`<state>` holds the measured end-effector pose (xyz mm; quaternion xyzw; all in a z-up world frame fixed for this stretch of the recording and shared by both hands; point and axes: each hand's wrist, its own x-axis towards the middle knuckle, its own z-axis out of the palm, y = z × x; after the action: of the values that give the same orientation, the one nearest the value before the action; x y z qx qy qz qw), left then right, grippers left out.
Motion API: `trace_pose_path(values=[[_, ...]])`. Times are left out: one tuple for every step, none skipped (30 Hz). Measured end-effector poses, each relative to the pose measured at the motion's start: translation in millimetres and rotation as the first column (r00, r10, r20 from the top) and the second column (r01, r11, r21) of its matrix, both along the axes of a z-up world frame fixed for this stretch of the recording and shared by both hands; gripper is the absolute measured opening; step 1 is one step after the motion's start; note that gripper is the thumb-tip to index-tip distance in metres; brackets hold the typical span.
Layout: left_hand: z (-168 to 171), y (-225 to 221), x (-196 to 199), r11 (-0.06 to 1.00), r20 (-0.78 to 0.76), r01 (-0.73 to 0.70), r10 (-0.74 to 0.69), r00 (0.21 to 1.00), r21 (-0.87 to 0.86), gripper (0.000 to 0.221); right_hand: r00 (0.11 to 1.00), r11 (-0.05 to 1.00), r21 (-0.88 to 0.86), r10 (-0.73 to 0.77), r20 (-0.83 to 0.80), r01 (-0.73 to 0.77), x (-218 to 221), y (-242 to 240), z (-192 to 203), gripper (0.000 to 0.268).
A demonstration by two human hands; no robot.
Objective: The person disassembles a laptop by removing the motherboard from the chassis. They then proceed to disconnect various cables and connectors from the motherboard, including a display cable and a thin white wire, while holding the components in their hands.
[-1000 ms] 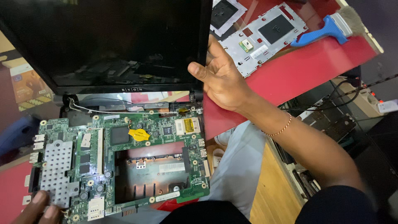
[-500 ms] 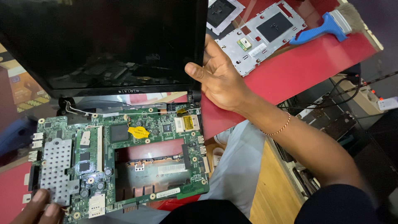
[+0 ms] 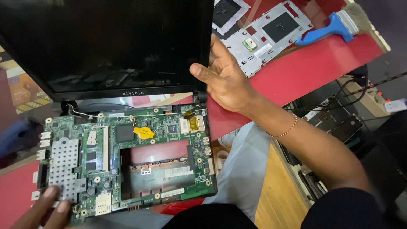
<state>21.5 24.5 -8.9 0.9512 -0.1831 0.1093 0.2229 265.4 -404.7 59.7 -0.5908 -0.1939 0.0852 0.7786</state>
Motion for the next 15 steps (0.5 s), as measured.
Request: trace_pose_path(values=[[1, 7, 7, 0.960, 0.091, 0.170, -0.194, 0.977, 0.221, 0.070, 0.999, 0.999, 0.036, 0.014, 0.052, -0.016, 1, -1, -3, 0.061], [2, 15, 15, 0.846, 0.138, 0.300, -0.394, 0.909, 0.441, 0.065, 0.994, 0.997, 0.070, 0.026, 0.105, -0.034, 2, -1, -6, 0.059], [3, 14, 11, 0.846, 0.139, 0.300, -0.394, 0.909, 0.441, 0.065, 0.994, 0.997, 0.070, 0.026, 0.105, -0.034, 1, -2, -4, 0.059], [5, 13, 7, 0.879, 0.124, 0.224, -0.300, 0.946, 0.420, 0.067, 0.999, 0.999, 0.047, 0.017, 0.032, -0.019, 1, -3, -3, 0.059], [6, 12, 2, 0.905, 0.106, 0.145, -0.203, 0.973, 0.400, 0.069, 0.999, 1.000, 0.023, 0.006, -0.042, -0.005, -1, -3, -1, 0.060], [-3, 20, 6, 0.905, 0.105, 0.145, -0.203, 0.974, 0.400, 0.069, 0.999, 1.000, 0.023, 0.007, -0.042, -0.006, -1, -3, -2, 0.060], [-12, 27, 10, 0.905, 0.157, 0.128, -0.207, 0.966, 0.405, 0.077, 0.999, 0.998, 0.055, 0.028, 0.017, -0.029, -1, -2, -3, 0.057], [-21, 35, 14, 0.906, 0.209, 0.110, -0.210, 0.955, 0.410, 0.086, 0.996, 0.995, 0.086, 0.047, 0.077, -0.053, -1, -1, -3, 0.054], [-19, 31, 13, 0.906, 0.209, 0.107, -0.207, 0.956, 0.409, 0.086, 0.996, 0.995, 0.085, 0.050, 0.077, -0.056, -1, -1, -3, 0.054], [-17, 26, 11, 0.925, 0.211, 0.085, -0.173, 0.962, 0.370, 0.086, 0.995, 0.996, 0.075, 0.043, 0.092, -0.050, -1, 0, -2, 0.057], [-15, 21, 9, 0.941, 0.211, 0.064, -0.140, 0.967, 0.331, 0.086, 0.994, 0.997, 0.064, 0.035, 0.107, -0.042, -1, 0, -1, 0.060], [-21, 23, 8, 0.942, 0.211, 0.062, -0.138, 0.968, 0.330, 0.086, 0.994, 0.997, 0.063, 0.037, 0.107, -0.044, 0, -1, -2, 0.060], [-27, 25, 6, 0.947, 0.245, 0.027, -0.111, 0.963, 0.321, 0.083, 0.997, 0.997, 0.070, 0.023, 0.077, -0.028, 0, -1, -3, 0.061], [-34, 27, 5, 0.950, 0.279, -0.008, -0.083, 0.957, 0.311, 0.079, 0.999, 0.997, 0.076, 0.009, 0.047, -0.013, 0, -1, -4, 0.063], [-38, 31, 6, 0.950, 0.279, -0.009, -0.082, 0.957, 0.311, 0.079, 0.999, 0.997, 0.076, 0.010, 0.047, -0.014, -1, -1, -2, 0.063]])
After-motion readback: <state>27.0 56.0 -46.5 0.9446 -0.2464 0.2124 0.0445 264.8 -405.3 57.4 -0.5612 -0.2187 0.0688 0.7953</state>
